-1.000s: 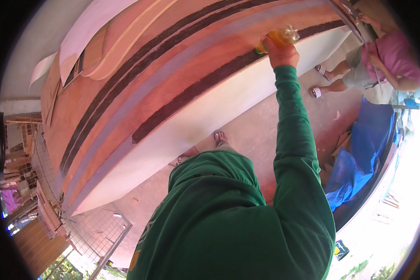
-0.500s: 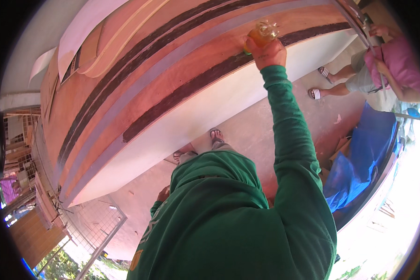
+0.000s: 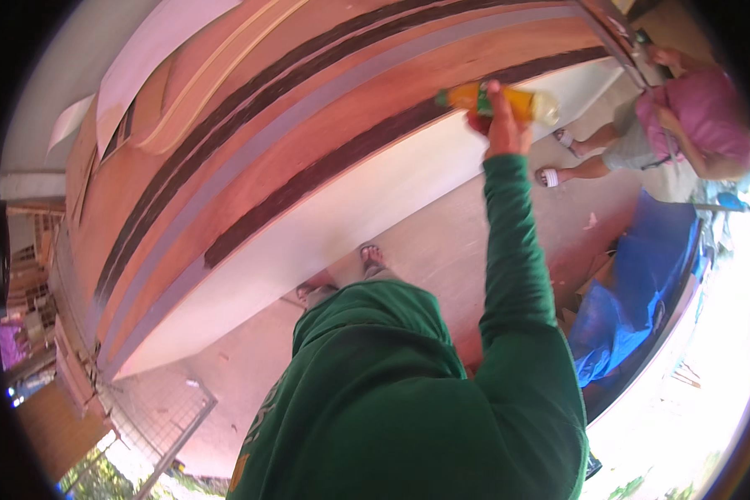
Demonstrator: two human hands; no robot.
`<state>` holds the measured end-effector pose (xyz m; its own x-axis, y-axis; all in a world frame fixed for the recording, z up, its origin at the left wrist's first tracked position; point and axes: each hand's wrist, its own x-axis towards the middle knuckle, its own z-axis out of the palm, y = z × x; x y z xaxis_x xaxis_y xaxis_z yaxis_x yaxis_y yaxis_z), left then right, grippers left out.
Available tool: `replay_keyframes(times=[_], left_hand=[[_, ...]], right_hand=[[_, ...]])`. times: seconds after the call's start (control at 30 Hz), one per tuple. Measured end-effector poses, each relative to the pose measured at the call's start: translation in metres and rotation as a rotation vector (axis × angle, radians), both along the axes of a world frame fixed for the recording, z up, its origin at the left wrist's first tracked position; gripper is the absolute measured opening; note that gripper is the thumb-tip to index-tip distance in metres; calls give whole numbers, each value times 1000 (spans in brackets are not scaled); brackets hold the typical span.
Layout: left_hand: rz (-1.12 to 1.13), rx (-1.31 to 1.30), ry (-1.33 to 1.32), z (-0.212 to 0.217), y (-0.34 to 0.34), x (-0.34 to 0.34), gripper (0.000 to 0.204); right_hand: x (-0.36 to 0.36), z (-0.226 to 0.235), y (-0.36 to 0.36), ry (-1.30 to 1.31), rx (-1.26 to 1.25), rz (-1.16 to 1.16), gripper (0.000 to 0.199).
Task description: The person uses a plastic bottle to wipe a curved wooden surface, moving the bottle back and forth along the surface. Another person is visible in the background, but the primary focus is on the cleaning action performed by the person.
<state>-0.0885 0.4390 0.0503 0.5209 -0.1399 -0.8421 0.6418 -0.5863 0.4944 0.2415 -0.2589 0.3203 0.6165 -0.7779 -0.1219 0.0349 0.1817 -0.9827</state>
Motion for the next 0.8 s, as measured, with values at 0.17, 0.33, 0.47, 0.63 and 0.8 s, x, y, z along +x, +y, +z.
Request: replay_keyframes(times=[0.17,0.33,0.47,0.63,0.8], left_hand=[[15,25,32,-2,3,-9,54],[25,49,26,8,9,-14,54],[52,41,-2,12,17,-41,55],[130,43,-67,38,34,-115,56],[274,61,-92,46,45,-212,56]], right_hand=[[-64,-23,95,-111,759,209,49],[-103,-37,208,132,972,478,51],[-103,-18,254,230,924,717,51],[-117,-14,319,188,975,899,54],[-160,-14,413,319,1055,1168,58]])
